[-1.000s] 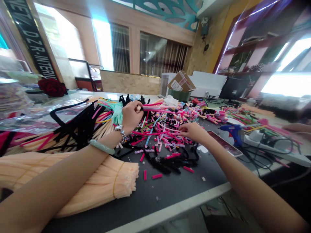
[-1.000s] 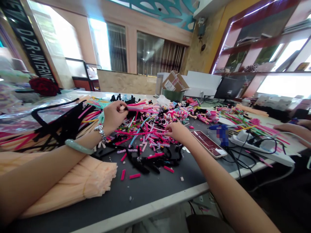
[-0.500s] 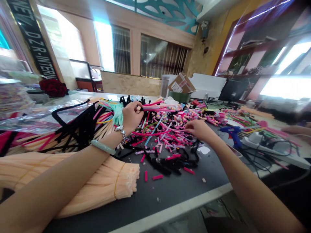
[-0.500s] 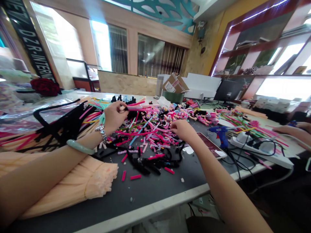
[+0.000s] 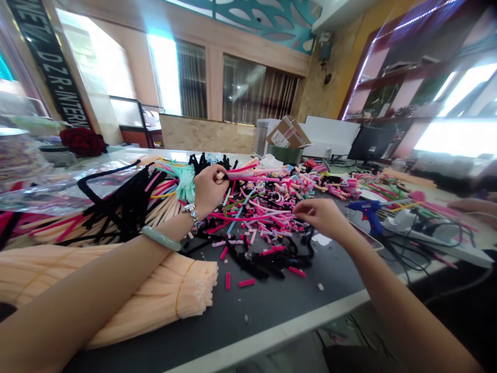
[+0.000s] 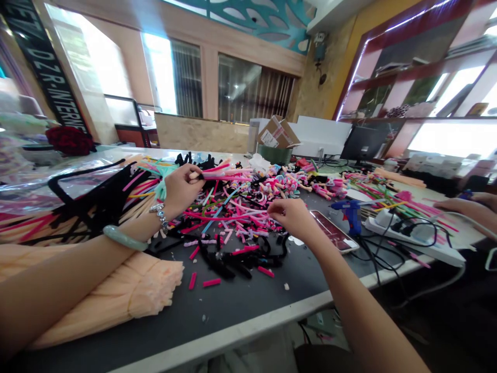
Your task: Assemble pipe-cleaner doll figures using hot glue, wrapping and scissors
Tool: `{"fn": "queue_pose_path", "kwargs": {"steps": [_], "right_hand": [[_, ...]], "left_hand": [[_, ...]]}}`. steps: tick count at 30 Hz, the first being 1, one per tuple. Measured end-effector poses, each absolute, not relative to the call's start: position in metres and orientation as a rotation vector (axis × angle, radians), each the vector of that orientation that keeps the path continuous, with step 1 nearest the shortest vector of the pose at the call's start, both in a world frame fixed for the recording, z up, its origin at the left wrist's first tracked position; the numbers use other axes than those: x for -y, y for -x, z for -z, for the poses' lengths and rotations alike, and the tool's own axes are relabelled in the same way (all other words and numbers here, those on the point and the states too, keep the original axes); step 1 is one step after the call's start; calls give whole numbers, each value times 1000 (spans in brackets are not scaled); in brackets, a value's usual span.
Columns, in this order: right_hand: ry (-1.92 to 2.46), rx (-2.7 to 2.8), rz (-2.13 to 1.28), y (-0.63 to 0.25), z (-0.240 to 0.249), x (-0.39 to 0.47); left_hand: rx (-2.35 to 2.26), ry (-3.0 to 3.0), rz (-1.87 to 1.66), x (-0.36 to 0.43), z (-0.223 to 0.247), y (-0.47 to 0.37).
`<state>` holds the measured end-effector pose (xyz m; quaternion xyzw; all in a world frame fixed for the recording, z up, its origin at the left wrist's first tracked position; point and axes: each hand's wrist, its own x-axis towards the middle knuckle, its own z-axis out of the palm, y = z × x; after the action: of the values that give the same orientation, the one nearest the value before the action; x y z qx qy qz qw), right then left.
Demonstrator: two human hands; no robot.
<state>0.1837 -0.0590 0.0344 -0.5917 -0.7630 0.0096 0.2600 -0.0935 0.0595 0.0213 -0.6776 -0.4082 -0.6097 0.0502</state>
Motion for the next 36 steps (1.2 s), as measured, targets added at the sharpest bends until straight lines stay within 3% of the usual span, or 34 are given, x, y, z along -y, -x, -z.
{"fn": "queue_pose_path", "kwargs": {"steps": [8,15,23,36], "right_hand": [[1728,2350,-400,-196,-45,41],[1778,2395,-11,-177,-54,-5],[1631,2477,-34,-136,-16,-44],[1377,1798,-2,-161,-42,-8]], "left_hand": [[1253,2078,1883,-58,-22,95],[1286,2094,1907,-59,-22,95],[1284,2117,1898,-54,-20,93],[1267,2095,1919,-52,-21,93]]}}
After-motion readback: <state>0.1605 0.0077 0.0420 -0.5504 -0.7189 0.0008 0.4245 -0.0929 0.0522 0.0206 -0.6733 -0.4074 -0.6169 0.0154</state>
